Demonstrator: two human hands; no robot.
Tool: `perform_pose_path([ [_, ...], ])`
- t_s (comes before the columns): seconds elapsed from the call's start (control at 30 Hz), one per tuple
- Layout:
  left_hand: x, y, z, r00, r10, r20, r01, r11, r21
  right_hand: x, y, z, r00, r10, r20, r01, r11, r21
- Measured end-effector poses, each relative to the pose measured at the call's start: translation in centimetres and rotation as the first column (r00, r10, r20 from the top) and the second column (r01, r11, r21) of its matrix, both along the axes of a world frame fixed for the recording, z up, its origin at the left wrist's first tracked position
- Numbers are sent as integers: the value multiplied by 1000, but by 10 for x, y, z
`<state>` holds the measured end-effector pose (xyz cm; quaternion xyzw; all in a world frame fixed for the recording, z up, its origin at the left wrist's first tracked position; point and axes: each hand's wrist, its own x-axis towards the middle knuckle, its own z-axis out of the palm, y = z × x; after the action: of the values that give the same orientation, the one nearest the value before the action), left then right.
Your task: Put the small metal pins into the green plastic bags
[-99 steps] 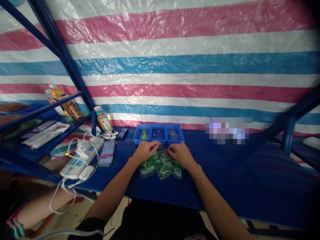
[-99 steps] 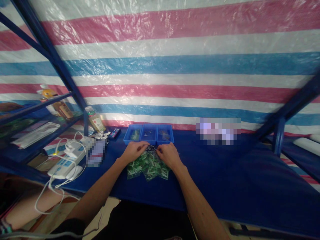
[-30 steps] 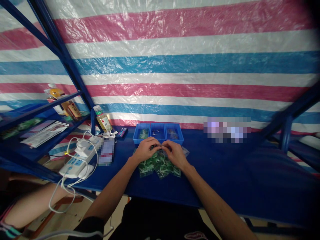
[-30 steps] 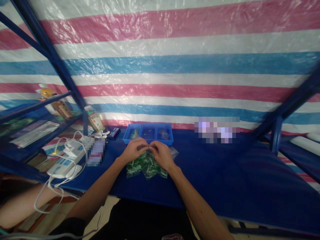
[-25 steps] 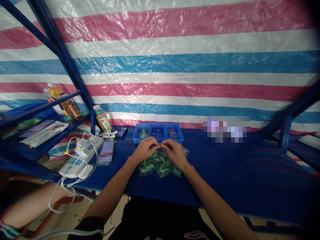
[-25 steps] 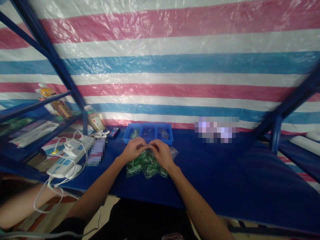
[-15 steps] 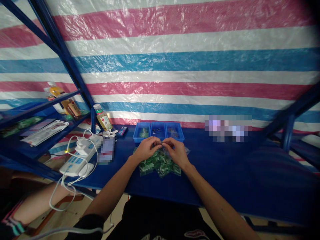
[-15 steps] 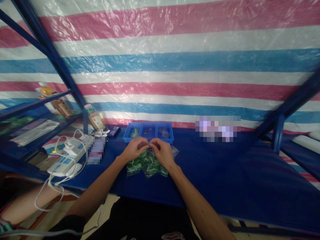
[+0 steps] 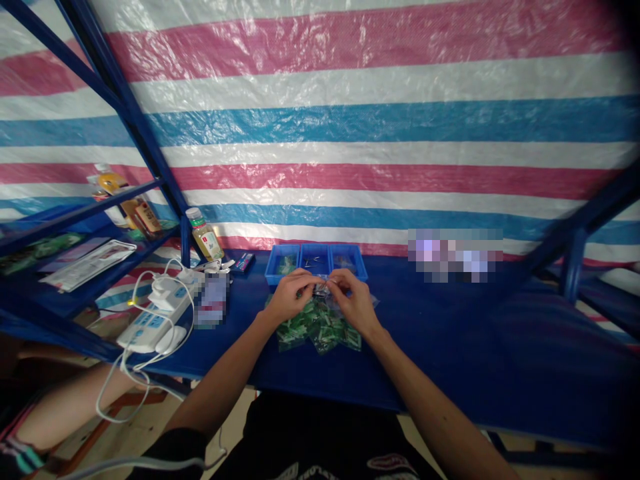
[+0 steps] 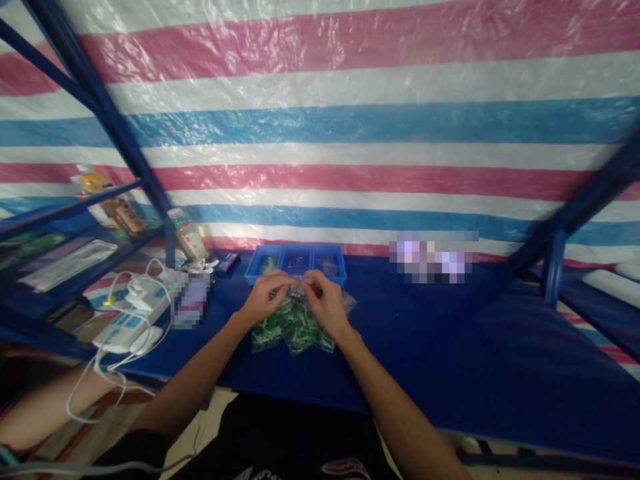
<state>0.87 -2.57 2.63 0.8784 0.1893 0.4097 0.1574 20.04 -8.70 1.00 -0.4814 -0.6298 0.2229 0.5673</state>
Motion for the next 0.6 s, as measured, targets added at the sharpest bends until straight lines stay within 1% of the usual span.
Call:
perform_pose_path([
  [0.07, 1, 2, -3, 1000, 4, 18, -4, 1000, 17, 0, 0, 0, 1000, 14, -14, -14, 1000, -13],
  [0.2, 1, 6, -8, 999, 31, 19, -32, 999, 37, 1, 0, 2, 997, 65, 40, -64, 998, -24],
  [0.3, 0, 7, -8, 997, 76, 14, -77, 997, 29, 0, 0, 3, 994, 86, 71, -85, 996, -12],
  [0.4, -1, 5, -4, 992, 121, 16, -122, 992, 26, -1, 0, 3, 988, 104, 117, -105, 994, 7],
  [0.5, -1, 2, -1, 992, 127, 10, -127, 991, 48, -1, 1, 2, 987, 44, 152, -54, 997, 57],
  [0.6, 0, 1, -1, 994, 113, 4, -113, 992, 50, 1, 2, 1, 990, -14, 144, -1, 994, 105],
])
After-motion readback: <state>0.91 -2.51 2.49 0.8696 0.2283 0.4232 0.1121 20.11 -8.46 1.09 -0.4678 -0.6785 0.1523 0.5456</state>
